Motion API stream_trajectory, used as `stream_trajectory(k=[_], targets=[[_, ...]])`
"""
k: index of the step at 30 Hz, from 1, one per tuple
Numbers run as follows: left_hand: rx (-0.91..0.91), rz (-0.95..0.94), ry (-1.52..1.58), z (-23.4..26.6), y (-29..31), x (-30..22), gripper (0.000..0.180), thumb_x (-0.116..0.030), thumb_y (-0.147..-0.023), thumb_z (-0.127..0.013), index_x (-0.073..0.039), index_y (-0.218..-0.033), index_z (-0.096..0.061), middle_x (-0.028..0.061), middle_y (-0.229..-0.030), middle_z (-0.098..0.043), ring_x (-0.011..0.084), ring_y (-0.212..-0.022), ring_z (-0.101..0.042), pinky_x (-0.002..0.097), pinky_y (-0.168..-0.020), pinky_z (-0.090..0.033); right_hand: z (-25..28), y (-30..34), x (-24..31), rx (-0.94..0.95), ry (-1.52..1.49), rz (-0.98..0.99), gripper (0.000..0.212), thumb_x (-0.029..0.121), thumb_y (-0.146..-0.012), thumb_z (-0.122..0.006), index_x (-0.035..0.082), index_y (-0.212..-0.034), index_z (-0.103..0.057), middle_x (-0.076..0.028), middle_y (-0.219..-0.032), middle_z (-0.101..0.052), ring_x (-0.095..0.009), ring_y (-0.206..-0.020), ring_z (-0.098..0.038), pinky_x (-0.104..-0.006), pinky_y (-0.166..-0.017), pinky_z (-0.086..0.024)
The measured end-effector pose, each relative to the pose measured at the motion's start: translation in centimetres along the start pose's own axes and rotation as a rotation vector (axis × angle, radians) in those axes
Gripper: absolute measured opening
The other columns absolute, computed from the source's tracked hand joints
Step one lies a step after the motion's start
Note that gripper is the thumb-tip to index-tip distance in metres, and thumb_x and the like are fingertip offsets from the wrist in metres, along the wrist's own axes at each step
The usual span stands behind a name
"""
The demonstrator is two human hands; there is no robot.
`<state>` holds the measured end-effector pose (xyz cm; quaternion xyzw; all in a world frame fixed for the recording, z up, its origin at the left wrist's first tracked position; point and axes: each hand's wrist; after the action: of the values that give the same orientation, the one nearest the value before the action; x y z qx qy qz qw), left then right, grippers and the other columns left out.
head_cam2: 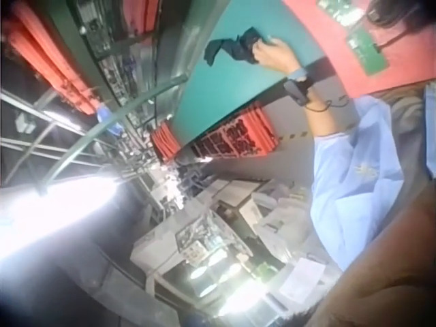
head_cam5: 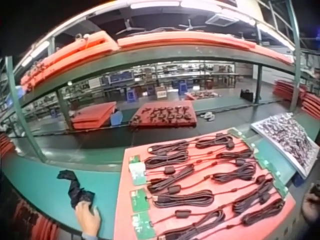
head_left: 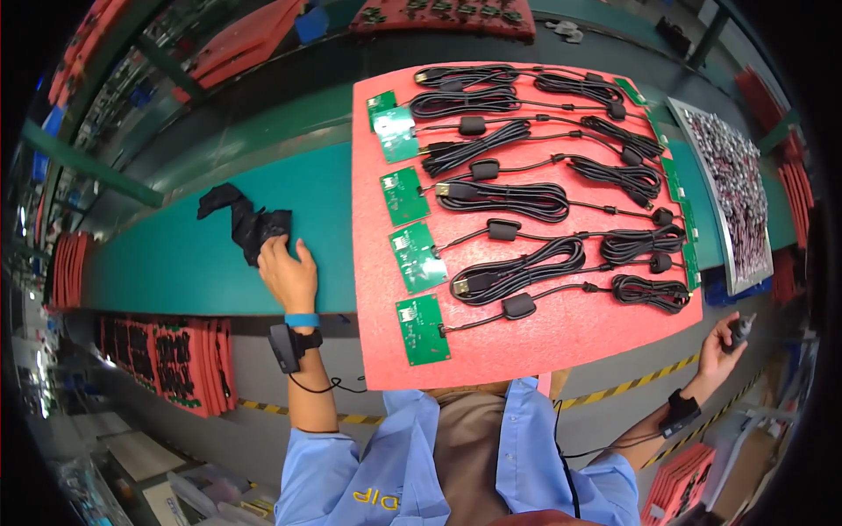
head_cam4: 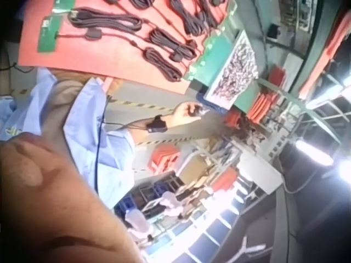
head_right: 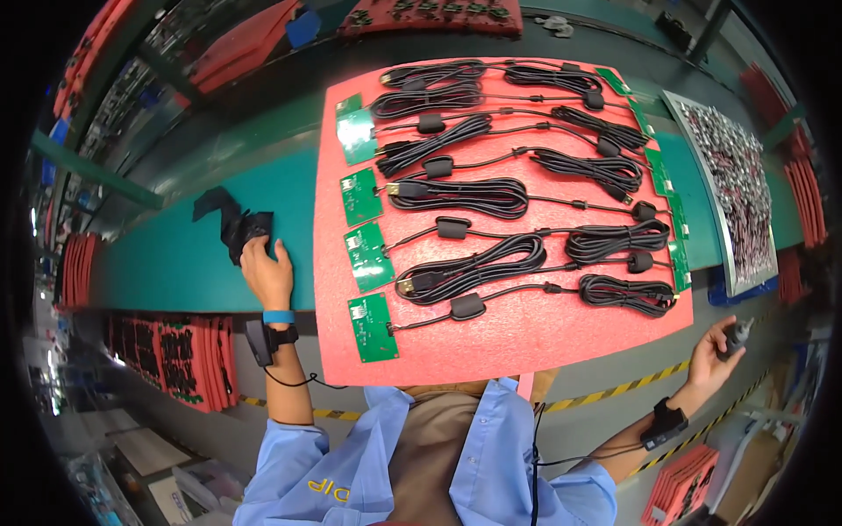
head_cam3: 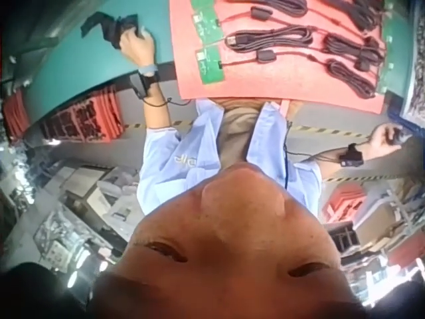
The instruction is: Apply a liquid adhesive or sealant to the connections of wires on PCB components using a squeeze bottle.
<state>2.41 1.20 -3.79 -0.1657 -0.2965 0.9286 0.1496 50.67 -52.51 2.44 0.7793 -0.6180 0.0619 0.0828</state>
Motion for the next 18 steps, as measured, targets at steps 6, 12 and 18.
stream_trajectory(k=[6,12,18], targets=[[-0.02,-0.057,-0.014,-0.8,-0.7,-1.5,0.024,-0.016,-0.076,-0.059,0.002,-0.092,-0.057,0.0176,-0.097,-0.056,0.035,-0.093,-0.051,0.0416,-0.082,-0.04,0.3,-2.2,-3.1,-0.055,-0.059,-0.018,0.049,0.022,-0.081,-0.058,-0.005,-0.118,-0.039,-0.021,-0.11,-0.049,-0.02,-0.075,-0.047,-0.0248,-0.057,-0.037],[0.014,-0.055,-0.032,0.3,-0.2,-3.7,0.023,-0.014,-0.075,-0.059,0.002,-0.092,-0.056,0.0179,-0.097,-0.055,0.0353,-0.093,-0.05,0.0421,-0.081,-0.039,-2.5,-5.6,-5.1,-0.079,-0.111,-0.063,0.047,0.035,-0.085,-0.054,-0.002,-0.113,-0.044,-0.02,-0.105,-0.053,-0.015,-0.061,-0.045,-0.0206,-0.048,-0.037],[0.061,-0.007,-0.062,0.4,0.1,-4.8,0.022,-0.013,-0.075,-0.058,0.003,-0.09,-0.055,0.0181,-0.096,-0.054,0.0348,-0.093,-0.049,0.0418,-0.081,-0.039,-3.6,-12.6,-6.0,-0.03,-0.096,-0.153,0.07,0.042,-0.081,-0.058,-0.008,-0.12,-0.03,-0.015,-0.098,-0.057,-0.011,-0.053,-0.038,-0.0195,-0.047,-0.035]])
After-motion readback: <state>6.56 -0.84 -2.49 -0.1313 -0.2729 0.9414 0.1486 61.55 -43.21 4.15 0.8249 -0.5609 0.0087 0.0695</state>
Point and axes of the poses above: each hand's wrist, its own y-axis away from the middle knuckle, its own z-axis out of the back of the hand, x = y × z
